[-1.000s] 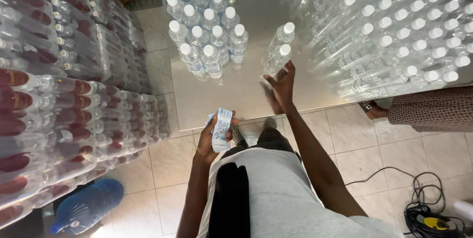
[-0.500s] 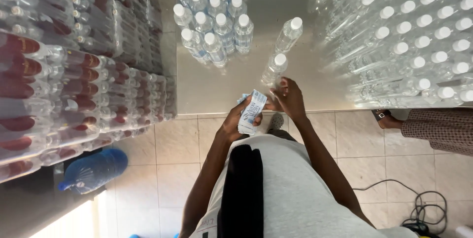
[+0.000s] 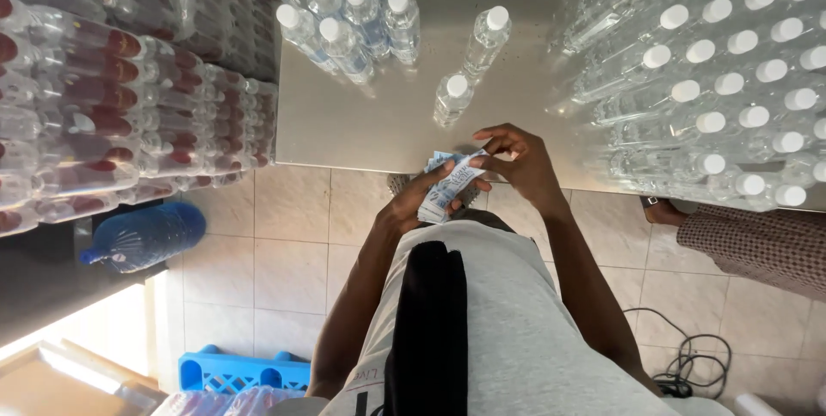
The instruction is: Manual application of blue adhesive labels to plastic water bottles at a workstation.
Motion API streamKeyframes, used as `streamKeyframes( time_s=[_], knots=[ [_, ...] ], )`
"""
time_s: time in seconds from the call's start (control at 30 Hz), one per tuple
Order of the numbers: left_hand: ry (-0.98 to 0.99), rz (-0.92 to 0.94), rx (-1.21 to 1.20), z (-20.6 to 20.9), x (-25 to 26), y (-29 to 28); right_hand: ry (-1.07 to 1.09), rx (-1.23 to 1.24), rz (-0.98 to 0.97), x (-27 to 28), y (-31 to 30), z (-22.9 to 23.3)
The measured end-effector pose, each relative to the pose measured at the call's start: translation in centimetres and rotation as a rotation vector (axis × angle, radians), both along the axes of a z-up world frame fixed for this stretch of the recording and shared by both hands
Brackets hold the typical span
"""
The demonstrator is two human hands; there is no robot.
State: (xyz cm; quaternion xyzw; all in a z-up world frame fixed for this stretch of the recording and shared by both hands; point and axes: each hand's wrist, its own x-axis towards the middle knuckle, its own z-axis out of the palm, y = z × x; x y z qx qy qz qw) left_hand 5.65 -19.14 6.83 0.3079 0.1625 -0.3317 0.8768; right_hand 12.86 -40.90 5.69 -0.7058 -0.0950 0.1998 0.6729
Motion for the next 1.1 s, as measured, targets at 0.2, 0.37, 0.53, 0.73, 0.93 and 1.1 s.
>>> streamKeyframes(
  time_s=[0.2,0.37,0.53,0.73,0.93,1.1],
  knots=[
    [0.049,0.097,-0.053,0.9,-0.3,-2.0,-0.046,-0.110,0.101,1.6,-2.4,1.0],
    [0.009,0.240,-0.029,-0.9,-2.2,-1.8,-0.211,0.002,0.147,3.5,-1.5,3.0],
    [-0.079,0.322,-0.043,-3.8,-2.7,-0.9,-0.295,0.172,0.035,6.2,2.7,4.0],
    [-0.169,0.318,-0.013,-3.3,-2.3,0.4,-0.471,0.225,0.007,9.2,5.1,-0.2],
    [-0.160,0.298,-0.045,-4.8,-1.9,2.1,-0.328,0.123,-0.078,8.0,3.9,-3.7],
    [-0.134,0.269,-0.042,-5.3,-1.7,3.6,-0.374,-0.024,0.009,6.0,3.0,-6.5]
  ],
)
